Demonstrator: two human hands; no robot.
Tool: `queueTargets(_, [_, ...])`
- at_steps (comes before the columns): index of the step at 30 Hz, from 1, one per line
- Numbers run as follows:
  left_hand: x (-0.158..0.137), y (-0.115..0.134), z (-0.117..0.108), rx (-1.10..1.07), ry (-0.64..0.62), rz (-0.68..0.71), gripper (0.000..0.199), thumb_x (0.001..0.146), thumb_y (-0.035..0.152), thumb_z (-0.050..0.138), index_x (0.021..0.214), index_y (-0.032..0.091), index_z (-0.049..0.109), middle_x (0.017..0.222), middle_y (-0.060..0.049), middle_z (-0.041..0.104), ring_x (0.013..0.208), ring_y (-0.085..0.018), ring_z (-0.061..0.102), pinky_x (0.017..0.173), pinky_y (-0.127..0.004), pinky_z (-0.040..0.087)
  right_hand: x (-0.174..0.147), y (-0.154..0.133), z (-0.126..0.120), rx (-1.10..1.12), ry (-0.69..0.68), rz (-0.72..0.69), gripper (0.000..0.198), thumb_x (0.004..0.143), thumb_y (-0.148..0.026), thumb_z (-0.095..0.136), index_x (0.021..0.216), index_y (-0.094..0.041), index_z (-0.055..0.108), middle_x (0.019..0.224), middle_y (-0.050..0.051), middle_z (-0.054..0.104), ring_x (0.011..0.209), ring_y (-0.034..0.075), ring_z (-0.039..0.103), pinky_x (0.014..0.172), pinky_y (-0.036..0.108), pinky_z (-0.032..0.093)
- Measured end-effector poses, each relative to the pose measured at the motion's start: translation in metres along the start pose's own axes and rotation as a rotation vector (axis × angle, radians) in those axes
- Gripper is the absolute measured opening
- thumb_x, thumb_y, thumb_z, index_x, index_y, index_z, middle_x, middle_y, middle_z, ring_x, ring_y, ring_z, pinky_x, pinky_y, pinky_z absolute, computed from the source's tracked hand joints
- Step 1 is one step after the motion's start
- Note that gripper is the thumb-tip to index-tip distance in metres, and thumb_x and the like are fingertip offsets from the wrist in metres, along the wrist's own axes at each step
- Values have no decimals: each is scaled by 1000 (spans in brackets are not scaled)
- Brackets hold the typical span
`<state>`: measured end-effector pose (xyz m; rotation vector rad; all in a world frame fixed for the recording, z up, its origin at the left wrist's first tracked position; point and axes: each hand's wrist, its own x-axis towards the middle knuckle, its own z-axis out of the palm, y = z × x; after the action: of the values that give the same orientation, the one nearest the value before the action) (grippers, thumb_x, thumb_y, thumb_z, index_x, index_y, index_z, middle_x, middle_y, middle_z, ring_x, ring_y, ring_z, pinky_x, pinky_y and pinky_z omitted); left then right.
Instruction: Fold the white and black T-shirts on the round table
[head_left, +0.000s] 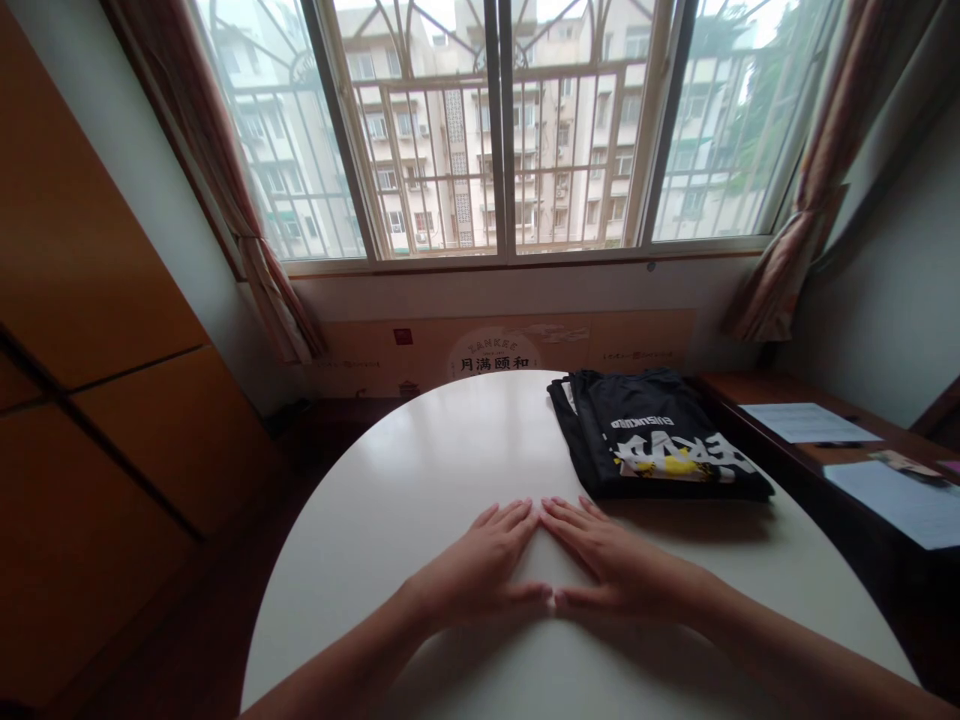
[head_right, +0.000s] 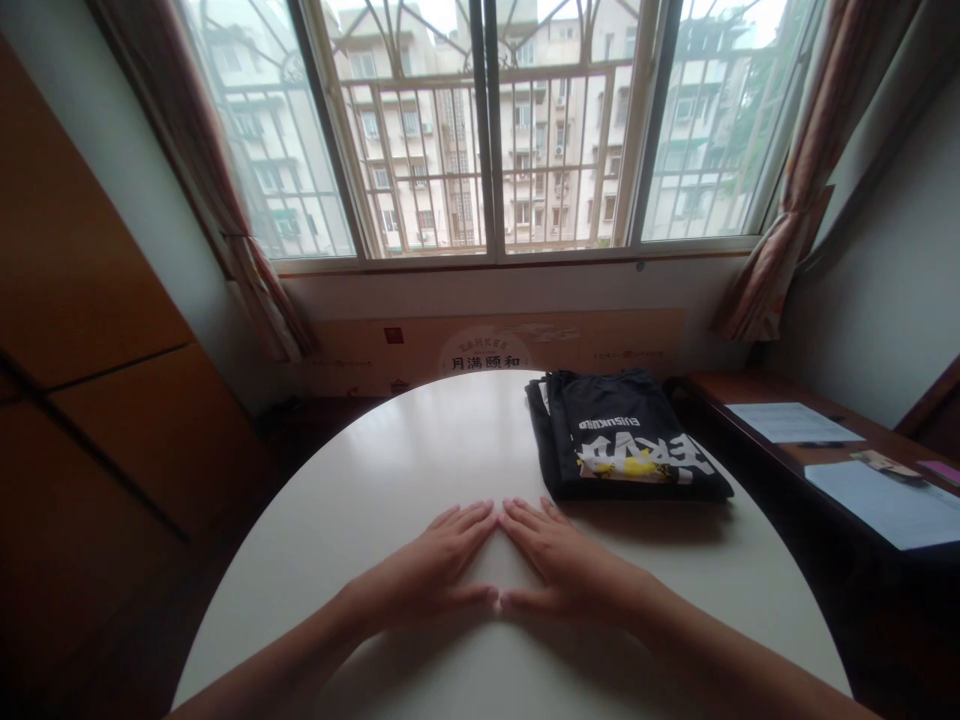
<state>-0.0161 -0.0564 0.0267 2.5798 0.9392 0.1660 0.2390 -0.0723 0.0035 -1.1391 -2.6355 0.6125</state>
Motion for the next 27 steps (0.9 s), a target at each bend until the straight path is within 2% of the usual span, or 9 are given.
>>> queueTargets(2, [0, 4, -2, -19, 108, -22, 43, 102, 45, 61, 136, 18, 65, 146, -17, 65, 141, -34, 57, 121, -48, 42, 0, 0, 2, -39, 70, -18, 82, 97, -55, 66, 161, -7, 48, 166, 23, 43, 156, 38, 39, 130, 56, 28])
queueTargets(4, [-1, 8, -4, -46, 207, -69, 24, 104, 35, 54, 114, 19, 68, 120, -13, 72, 117, -28, 67, 104, -42, 52, 0, -2, 0, -56, 184, -43, 56, 101, -40, 61, 147, -10, 64, 151, 22, 62, 141, 36, 59, 121, 51, 46])
queueTargets(6, [-3, 11, -5, -56, 245, -105, 19, 104, 33, 52, 104, 20, 64, 105, -9, 71, 98, -24, 67, 88, -37, 54, -1, -2, -8, -49, 342, -80, 39, 104, -33, 52, 131, -14, 74, 129, 17, 77, 119, 32, 73, 105, 46, 58])
queueTargets(9, [-5, 13, -6, -48, 161, -106, 18, 102, 31, 51, 89, 21, 59, 90, -3, 67, 78, -19, 61, 71, -31, 48, -7, 9, -29, -119, 664, -46, 36, 108, -33, 45, 109, -19, 78, 103, 12, 81, 94, 29, 76, 88, 43, 60])
queueTargets(12, [-4, 12, -5, -31, 101, -77, 22, 101, 29, 50, 80, 22, 53, 80, 0, 62, 70, -16, 55, 65, -29, 41, -19, 42, -52, -399, 910, 257, 35, 106, -32, 45, 111, -15, 76, 109, 18, 79, 101, 34, 73, 93, 48, 56])
queueTargets(15, [-1, 11, -3, -9, 97, -60, 22, 100, 27, 50, 79, 23, 52, 77, 1, 60, 68, -15, 53, 65, -29, 39, -31, 82, -64, -615, 800, 671, 42, 102, -35, 55, 127, -6, 70, 120, 26, 73, 108, 42, 68, 90, 52, 53])
queueTargets(18, [-1, 10, -2, 9, 101, -58, 23, 100, 27, 51, 78, 23, 52, 75, 1, 60, 68, -16, 53, 65, -28, 39, -35, 108, -68, -638, 584, 828, 33, 103, -32, 55, 117, -10, 75, 112, 22, 74, 100, 39, 70, 82, 44, 51])
queueTargets(22, [-3, 9, -4, -1, 120, -62, 24, 101, 30, 50, 79, 22, 54, 78, 0, 64, 70, -16, 56, 67, -28, 42, -28, 101, -76, -696, 617, 765, 35, 107, -24, 44, 103, -15, 78, 106, 17, 75, 95, 33, 70, 76, 40, 49])
queueTargets(27, [-2, 12, -6, -101, 142, -122, 16, 101, 29, 50, 96, 22, 64, 86, -3, 72, 78, -19, 66, 73, -31, 51, -5, 48, -103, -601, 846, 479, 44, 109, -30, 38, 99, -15, 79, 98, 17, 77, 92, 33, 69, 78, 41, 49])
